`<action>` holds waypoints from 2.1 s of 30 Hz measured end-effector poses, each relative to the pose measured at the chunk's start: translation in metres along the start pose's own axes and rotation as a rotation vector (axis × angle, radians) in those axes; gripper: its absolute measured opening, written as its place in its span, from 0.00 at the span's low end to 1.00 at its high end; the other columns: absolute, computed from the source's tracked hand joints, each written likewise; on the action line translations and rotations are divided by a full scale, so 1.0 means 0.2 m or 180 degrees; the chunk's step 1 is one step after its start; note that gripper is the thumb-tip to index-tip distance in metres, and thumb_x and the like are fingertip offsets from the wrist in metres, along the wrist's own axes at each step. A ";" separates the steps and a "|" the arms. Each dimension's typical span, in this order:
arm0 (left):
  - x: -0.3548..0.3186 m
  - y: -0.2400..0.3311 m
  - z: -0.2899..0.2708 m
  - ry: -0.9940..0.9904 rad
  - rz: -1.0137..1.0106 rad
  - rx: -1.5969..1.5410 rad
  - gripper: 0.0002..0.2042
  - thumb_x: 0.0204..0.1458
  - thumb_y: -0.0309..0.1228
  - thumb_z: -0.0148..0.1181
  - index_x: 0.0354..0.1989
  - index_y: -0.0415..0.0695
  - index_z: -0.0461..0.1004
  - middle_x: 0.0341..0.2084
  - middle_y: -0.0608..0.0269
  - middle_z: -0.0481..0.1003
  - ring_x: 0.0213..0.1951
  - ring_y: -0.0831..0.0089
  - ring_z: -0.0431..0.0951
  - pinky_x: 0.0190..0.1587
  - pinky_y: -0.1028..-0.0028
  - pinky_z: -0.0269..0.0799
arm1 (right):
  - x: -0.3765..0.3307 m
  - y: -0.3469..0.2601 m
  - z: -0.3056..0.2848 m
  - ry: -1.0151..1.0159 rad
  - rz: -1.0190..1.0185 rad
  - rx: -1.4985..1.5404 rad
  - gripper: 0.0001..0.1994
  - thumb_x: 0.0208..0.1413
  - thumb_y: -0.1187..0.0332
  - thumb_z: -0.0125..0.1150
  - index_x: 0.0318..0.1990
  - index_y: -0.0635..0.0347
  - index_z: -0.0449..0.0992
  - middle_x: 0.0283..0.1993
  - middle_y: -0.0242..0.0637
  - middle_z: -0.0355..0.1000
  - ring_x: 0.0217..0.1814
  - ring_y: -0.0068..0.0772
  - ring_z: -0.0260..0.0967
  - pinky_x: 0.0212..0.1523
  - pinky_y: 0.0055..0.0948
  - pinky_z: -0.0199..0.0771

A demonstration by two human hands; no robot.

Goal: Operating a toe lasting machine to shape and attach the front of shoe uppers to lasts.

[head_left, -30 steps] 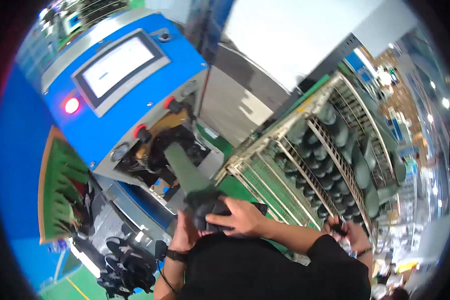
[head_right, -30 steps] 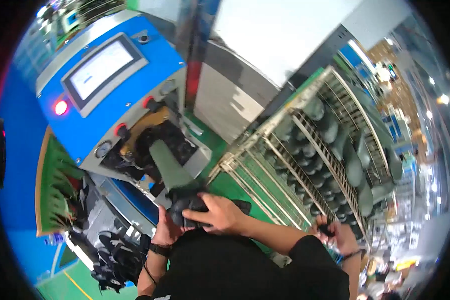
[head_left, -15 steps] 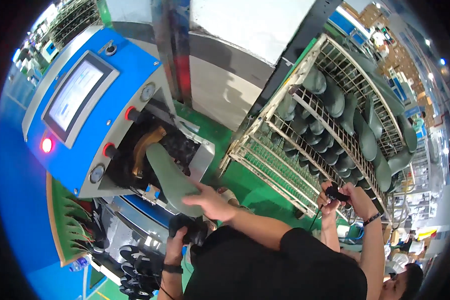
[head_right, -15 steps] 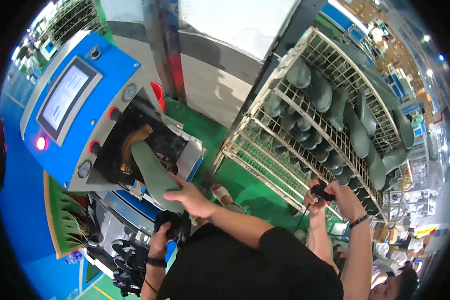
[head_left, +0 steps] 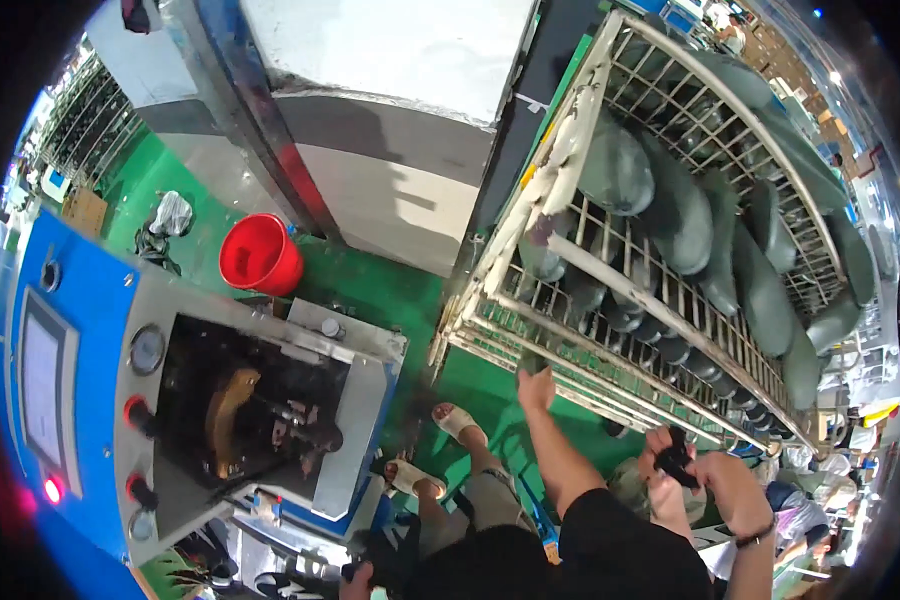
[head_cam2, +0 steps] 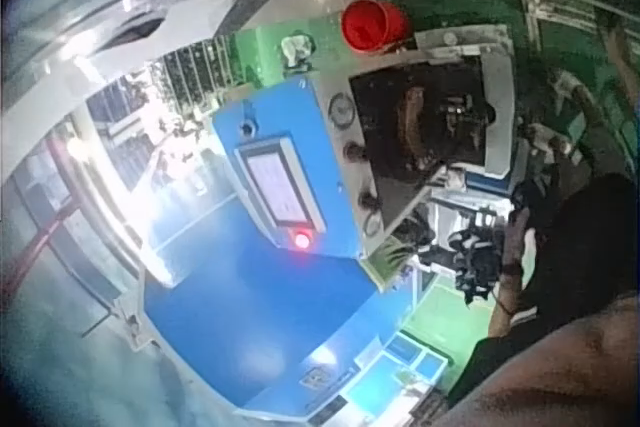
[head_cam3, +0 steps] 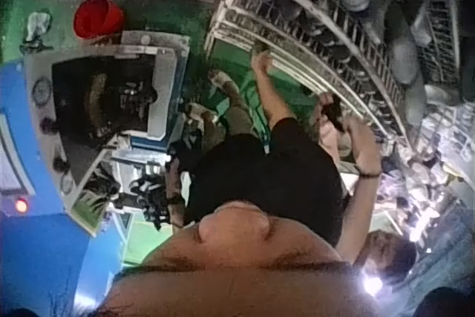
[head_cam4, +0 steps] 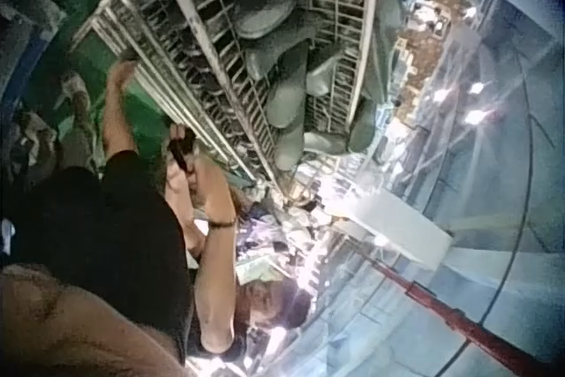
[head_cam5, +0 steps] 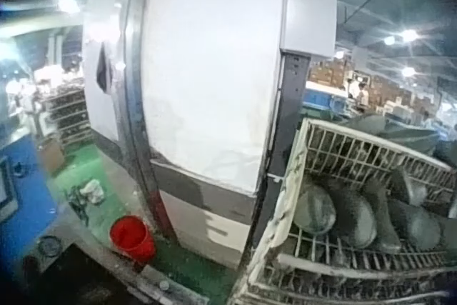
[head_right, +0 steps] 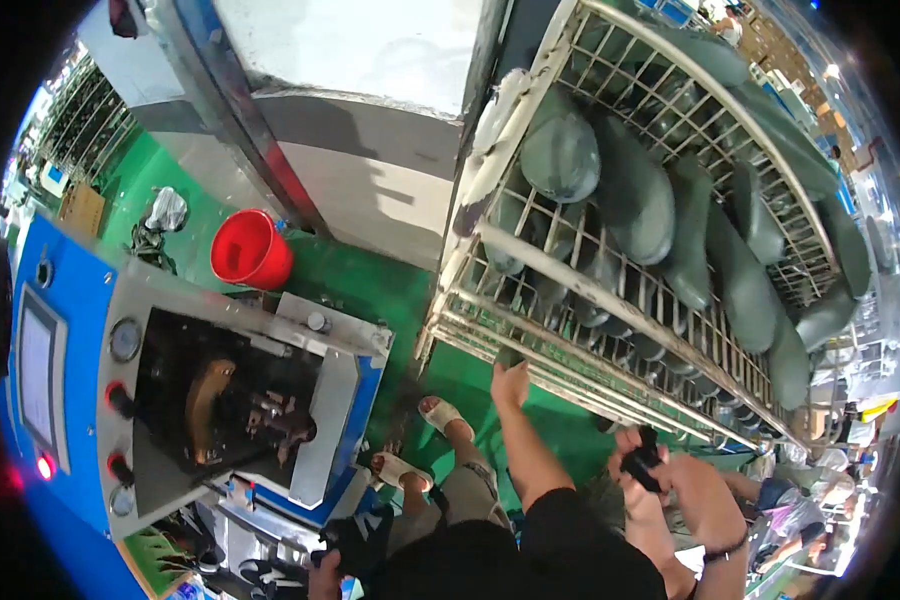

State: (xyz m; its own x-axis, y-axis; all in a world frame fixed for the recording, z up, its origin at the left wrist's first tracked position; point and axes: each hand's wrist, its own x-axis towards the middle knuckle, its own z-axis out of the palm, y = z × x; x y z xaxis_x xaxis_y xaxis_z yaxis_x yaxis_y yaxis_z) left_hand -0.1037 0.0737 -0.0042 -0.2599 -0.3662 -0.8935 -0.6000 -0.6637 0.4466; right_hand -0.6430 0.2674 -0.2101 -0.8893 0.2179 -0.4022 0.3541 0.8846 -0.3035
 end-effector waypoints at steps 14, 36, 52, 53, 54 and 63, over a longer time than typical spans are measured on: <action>-0.12 -0.01 -0.13 0.0263 0.0151 0.0832 0.36 0.63 0.58 0.62 0.66 0.39 0.72 0.60 0.60 0.77 0.58 0.66 0.76 0.55 0.68 0.74 | 0.16 -0.04 0.28 0.0634 -0.0277 0.0029 0.18 0.66 0.57 0.54 0.48 0.58 0.84 0.46 0.48 0.83 0.49 0.56 0.80 0.51 0.51 0.78; 0.08 0.37 -0.01 -0.1140 0.0373 -0.0449 0.22 0.65 0.39 0.60 0.61 0.37 0.75 0.54 0.55 0.81 0.53 0.63 0.82 0.56 0.64 0.79 | -1.21 0.33 -1.46 0.1852 -0.1951 0.0901 0.13 0.66 0.65 0.59 0.50 0.64 0.66 0.42 0.41 0.72 0.41 0.41 0.72 0.40 0.38 0.70; 0.01 0.45 0.22 -0.0809 0.0985 0.0195 0.26 0.57 0.50 0.69 0.53 0.41 0.80 0.43 0.67 0.81 0.42 0.76 0.78 0.44 0.72 0.75 | -0.66 0.17 -1.68 0.0432 -0.1412 0.3025 0.38 0.69 0.56 0.64 0.78 0.64 0.55 0.64 0.38 0.69 0.58 0.24 0.68 0.61 0.27 0.68; 0.00 0.44 0.24 -0.0778 0.1080 0.0087 0.26 0.57 0.51 0.69 0.53 0.40 0.79 0.44 0.67 0.81 0.43 0.76 0.78 0.45 0.72 0.75 | -0.65 0.11 -1.67 0.0337 -0.1304 0.3572 0.33 0.71 0.54 0.60 0.74 0.66 0.61 0.62 0.40 0.72 0.59 0.26 0.71 0.59 0.27 0.71; -0.01 0.44 0.25 -0.0754 0.1171 -0.0014 0.27 0.57 0.51 0.69 0.54 0.40 0.79 0.44 0.67 0.81 0.44 0.75 0.79 0.47 0.71 0.75 | -0.65 0.06 -1.67 -0.0009 -0.1279 0.3699 0.30 0.72 0.54 0.59 0.71 0.67 0.64 0.59 0.42 0.74 0.56 0.28 0.73 0.56 0.27 0.74; -0.45 0.19 -0.07 0.0119 0.0809 -0.0571 0.26 0.56 0.46 0.70 0.56 0.38 0.79 0.46 0.61 0.82 0.50 0.70 0.78 0.57 0.67 0.73 | -0.66 -0.11 -1.64 -0.0423 -0.1259 0.3028 0.23 0.72 0.55 0.58 0.61 0.68 0.74 0.49 0.43 0.81 0.45 0.32 0.80 0.47 0.28 0.80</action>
State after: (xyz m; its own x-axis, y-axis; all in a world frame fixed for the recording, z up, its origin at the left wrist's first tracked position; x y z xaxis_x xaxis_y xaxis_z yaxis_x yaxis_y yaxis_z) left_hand -0.0934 0.0727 0.0930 -0.3544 -0.5568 -0.7513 -0.3755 -0.6510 0.6596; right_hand -0.6291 0.3543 0.1339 -0.9730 -0.1154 -0.1998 0.1774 0.1795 -0.9676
